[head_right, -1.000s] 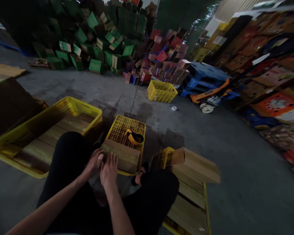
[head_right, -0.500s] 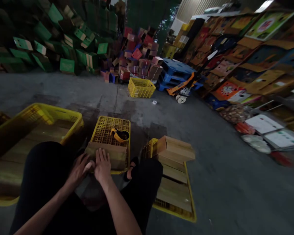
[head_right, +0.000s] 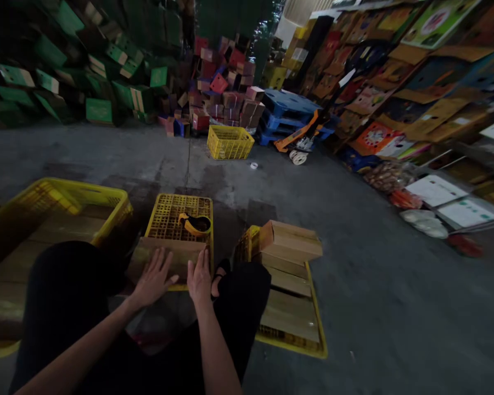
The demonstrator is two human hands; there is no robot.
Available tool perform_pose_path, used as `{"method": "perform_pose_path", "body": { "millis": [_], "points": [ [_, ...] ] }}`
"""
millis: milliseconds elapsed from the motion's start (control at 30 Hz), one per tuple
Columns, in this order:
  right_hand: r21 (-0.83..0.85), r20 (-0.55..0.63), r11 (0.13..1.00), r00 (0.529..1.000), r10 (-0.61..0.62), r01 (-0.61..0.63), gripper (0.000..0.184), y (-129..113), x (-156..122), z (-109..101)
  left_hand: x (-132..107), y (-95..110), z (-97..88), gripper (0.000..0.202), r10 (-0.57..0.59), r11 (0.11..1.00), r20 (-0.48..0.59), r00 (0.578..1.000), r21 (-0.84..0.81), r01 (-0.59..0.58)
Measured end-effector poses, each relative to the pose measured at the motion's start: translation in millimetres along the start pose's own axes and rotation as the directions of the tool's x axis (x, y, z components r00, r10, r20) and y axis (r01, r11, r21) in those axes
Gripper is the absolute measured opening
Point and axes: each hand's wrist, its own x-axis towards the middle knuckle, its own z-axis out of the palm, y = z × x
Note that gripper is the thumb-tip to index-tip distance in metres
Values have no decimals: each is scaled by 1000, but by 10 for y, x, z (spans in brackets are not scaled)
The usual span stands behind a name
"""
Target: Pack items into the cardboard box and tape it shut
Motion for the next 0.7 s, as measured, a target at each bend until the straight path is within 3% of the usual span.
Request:
{"method": "perform_pose_path", "body": {
  "millis": [67, 167, 433, 533, 633, 700],
  "points": [
    [25, -27, 1000, 1000, -9, 9, 65, 26, -37, 19, 50, 211, 8, 69, 75, 996, 72, 995, 36, -78],
    [38, -62, 998, 997, -47, 49, 67, 81, -122, 20, 95, 401, 16, 73, 36, 995, 103, 994, 91, -45],
    [120, -75, 991, 995, -58, 67, 63, 127, -447, -109, 116, 426, 50, 78, 16, 993, 108, 994, 116, -29],
    [160, -67, 987, 997, -22, 33, 65, 99, -500, -186, 190, 483, 72, 76, 116, 991, 110, 987, 56, -123],
    [198, -54, 980, 998, 16, -5, 67, 65, -464, -261, 319, 577, 112, 69, 279, 960, 132, 951, -16, -279],
    [201, -37, 979, 999, 22, -15, 71, 45, -423, -306, 397, 632, 134, 67, 308, 951, 139, 941, -27, -307]
  ]
}}
